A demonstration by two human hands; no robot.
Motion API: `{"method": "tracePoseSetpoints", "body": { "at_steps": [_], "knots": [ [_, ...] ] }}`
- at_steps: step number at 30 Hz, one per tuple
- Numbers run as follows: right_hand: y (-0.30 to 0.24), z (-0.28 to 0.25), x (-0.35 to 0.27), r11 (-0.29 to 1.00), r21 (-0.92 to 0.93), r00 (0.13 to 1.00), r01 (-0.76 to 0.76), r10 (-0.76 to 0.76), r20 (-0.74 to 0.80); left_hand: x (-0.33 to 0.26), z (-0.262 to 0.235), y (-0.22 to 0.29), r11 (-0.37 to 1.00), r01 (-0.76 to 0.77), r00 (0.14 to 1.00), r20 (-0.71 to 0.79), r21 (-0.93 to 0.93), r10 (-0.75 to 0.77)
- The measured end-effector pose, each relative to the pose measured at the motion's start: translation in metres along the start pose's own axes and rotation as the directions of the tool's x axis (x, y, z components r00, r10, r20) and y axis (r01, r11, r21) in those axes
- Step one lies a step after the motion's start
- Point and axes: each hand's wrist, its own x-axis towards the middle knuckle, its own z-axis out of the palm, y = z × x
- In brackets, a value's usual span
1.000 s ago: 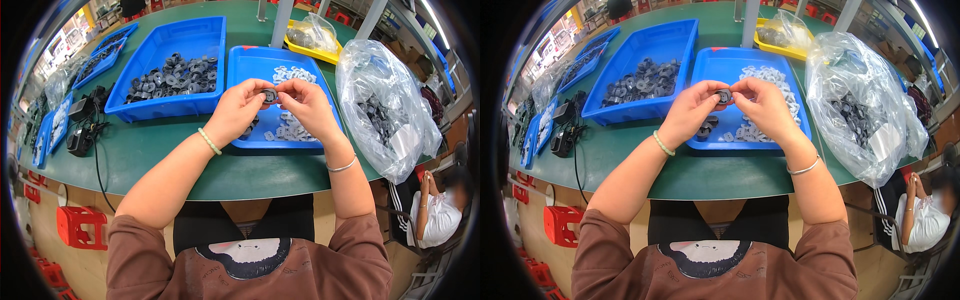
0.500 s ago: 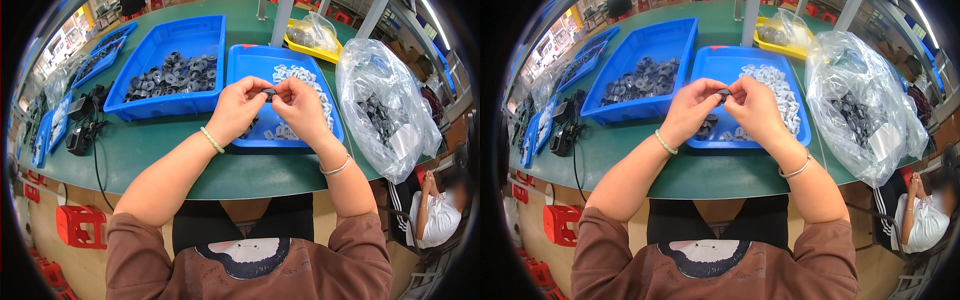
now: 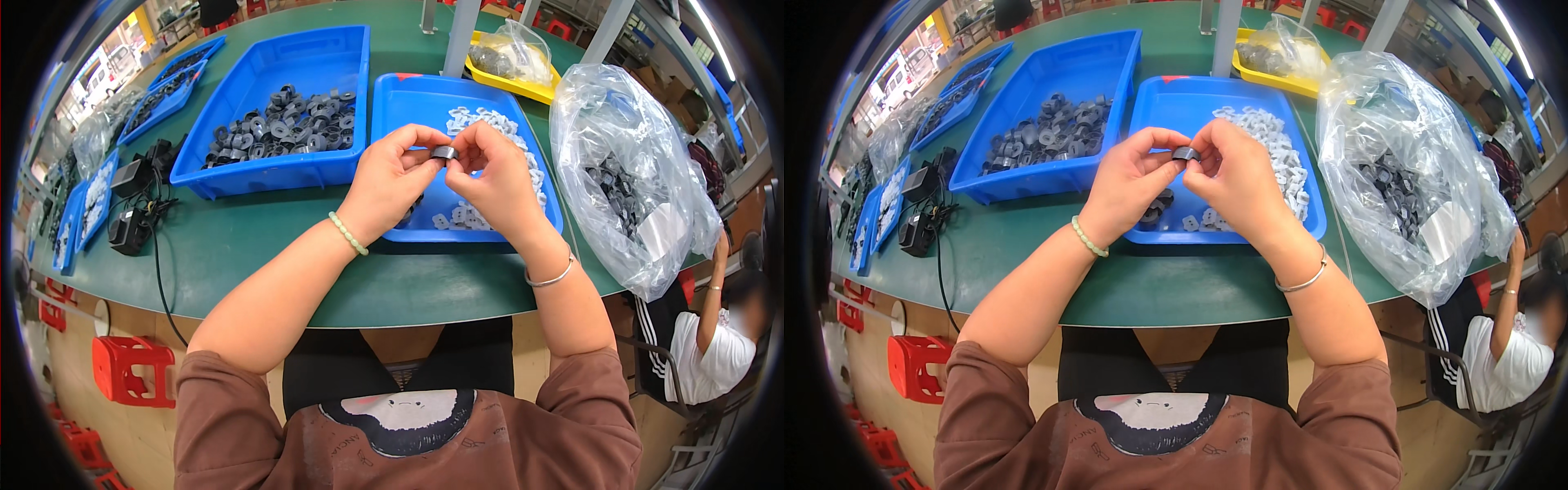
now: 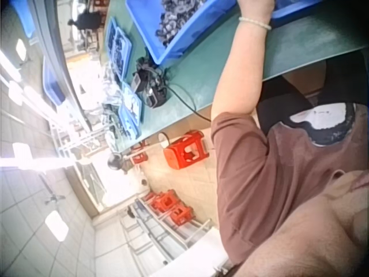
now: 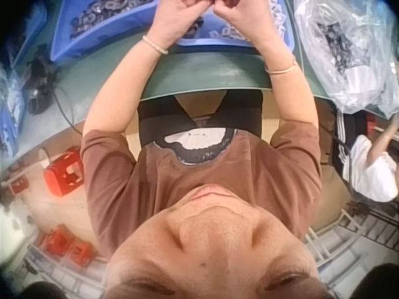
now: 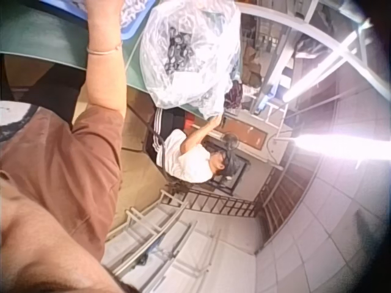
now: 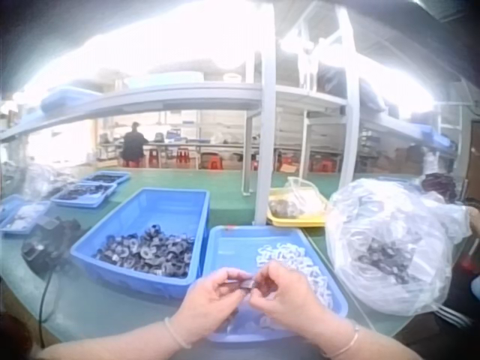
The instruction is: The person assembles parts by inserting white plastic pieces into grey plastic caps by hand. The person transfers grey plastic caps from a blue bin into the assembly tray and inserts white plastic pieces into them by hand.
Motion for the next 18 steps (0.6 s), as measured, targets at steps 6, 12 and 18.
{"method": "tracePoseSetpoints", "body": {
  "at_steps": [6, 12, 18],
  "knots": [
    [-0.009, -0.007, 0.003, 0.915, -0.191, 0.93, 0.355, -0.367, -0.027, 0.002, -0.005, 0.003, 0.98, -0.165, 0.986, -0.018, -0.113, 0.164],
    [-0.018, -0.006, 0.001, 0.932, -0.109, 0.936, 0.347, -0.35, -0.017, 0.001, -0.012, 0.002, 0.962, -0.072, 0.995, 0.05, -0.265, 0.088],
    [-0.013, -0.005, 0.001, 0.886, -0.237, 0.911, 0.398, -0.413, -0.014, 0.003, -0.011, 0.0, 0.96, -0.055, 0.996, 0.048, -0.274, 0.07]
  ]
}}
